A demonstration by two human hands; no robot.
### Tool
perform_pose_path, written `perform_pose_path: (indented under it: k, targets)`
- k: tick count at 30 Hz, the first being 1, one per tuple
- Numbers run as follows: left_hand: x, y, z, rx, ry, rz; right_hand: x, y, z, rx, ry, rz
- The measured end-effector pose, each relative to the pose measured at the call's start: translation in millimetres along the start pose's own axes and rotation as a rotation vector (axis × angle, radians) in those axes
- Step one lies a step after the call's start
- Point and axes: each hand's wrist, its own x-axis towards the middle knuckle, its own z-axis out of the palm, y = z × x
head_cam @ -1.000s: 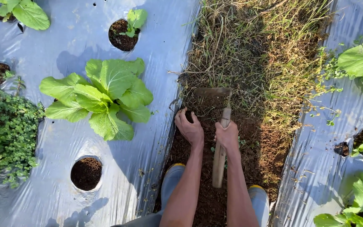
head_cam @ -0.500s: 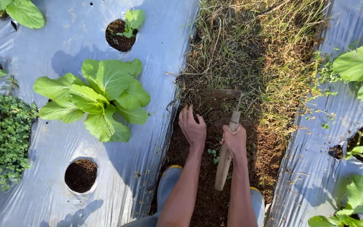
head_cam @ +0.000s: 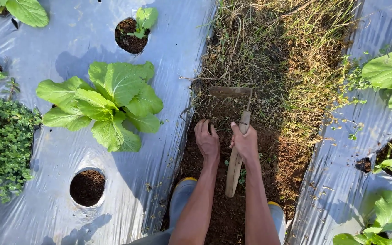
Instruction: The person weeds a garden bed by hand and with a hoe. They pull small weeds from around the base of young plants and use a hoe to scrape the soil surface between rows of plants growing through plastic mulch.
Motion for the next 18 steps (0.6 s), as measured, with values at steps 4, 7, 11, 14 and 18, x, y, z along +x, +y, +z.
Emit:
perform_pose_path:
  k: [4, 7, 11, 14, 18]
  targets:
    - [3, -1, -4, -0.055, -0.006, 0.009, 10, 21, 2, -0.252, -0.095, 0.007]
    - [-2, 3, -15, -0.051, -0.013, 0.015, -3, 4, 8, -0.152, -0.042, 0.009]
    - [-5, 3, -16, -0.056, -0.020, 0.012, 38, 52, 15, -0.244, -0.046, 0.027]
    - [-1, 6, -26, -0.094, -0.051, -0.019, 18, 27, 5, -0.314, -0.043, 0.014]
    - [-1, 8, -33, -0.156, -0.060, 0.012, 7, 2, 5, -0.248, 0.004, -0.053]
